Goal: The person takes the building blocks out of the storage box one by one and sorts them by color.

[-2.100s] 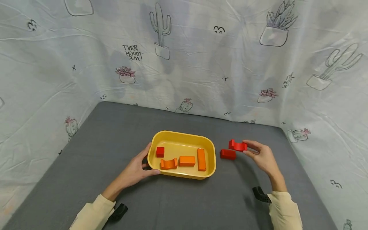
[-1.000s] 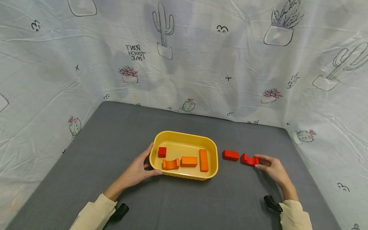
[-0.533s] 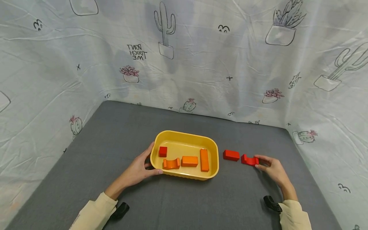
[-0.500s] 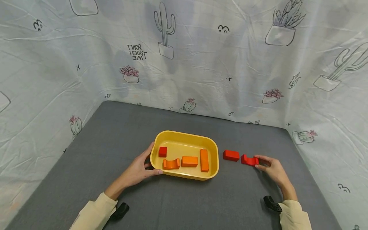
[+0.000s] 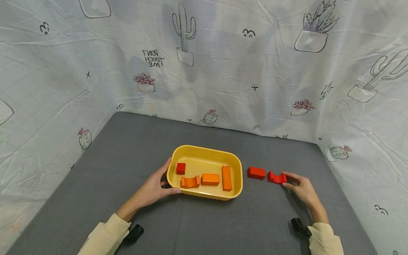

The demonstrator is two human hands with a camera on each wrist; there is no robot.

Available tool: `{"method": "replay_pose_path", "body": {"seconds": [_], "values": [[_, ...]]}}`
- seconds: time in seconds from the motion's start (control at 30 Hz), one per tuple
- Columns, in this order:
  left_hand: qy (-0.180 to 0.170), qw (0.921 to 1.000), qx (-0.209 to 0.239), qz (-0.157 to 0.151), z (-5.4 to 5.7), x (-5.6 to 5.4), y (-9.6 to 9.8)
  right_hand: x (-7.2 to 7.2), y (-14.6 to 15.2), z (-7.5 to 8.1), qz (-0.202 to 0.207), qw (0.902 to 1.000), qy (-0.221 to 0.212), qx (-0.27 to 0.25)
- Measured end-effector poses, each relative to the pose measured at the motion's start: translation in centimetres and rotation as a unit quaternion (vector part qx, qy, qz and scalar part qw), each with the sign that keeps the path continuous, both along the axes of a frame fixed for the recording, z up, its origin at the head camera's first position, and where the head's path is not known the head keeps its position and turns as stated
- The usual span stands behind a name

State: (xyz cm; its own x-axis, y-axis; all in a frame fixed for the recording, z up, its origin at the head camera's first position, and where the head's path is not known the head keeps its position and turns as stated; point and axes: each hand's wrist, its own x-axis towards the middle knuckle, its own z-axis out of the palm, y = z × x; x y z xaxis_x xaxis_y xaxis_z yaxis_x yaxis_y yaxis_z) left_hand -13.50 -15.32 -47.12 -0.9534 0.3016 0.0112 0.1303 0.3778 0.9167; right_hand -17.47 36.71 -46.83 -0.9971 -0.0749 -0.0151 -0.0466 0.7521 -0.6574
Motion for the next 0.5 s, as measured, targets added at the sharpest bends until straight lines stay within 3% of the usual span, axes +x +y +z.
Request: {"method": "replay_pose_path", "body": {"seconds": [0.5], "values": [[-0.001,1.0000,-0.001,-0.002,0.00,-0.02,-0.02,0.19,-0.13,0.20,0.010,0.9999,0.006,-0.007]]}}
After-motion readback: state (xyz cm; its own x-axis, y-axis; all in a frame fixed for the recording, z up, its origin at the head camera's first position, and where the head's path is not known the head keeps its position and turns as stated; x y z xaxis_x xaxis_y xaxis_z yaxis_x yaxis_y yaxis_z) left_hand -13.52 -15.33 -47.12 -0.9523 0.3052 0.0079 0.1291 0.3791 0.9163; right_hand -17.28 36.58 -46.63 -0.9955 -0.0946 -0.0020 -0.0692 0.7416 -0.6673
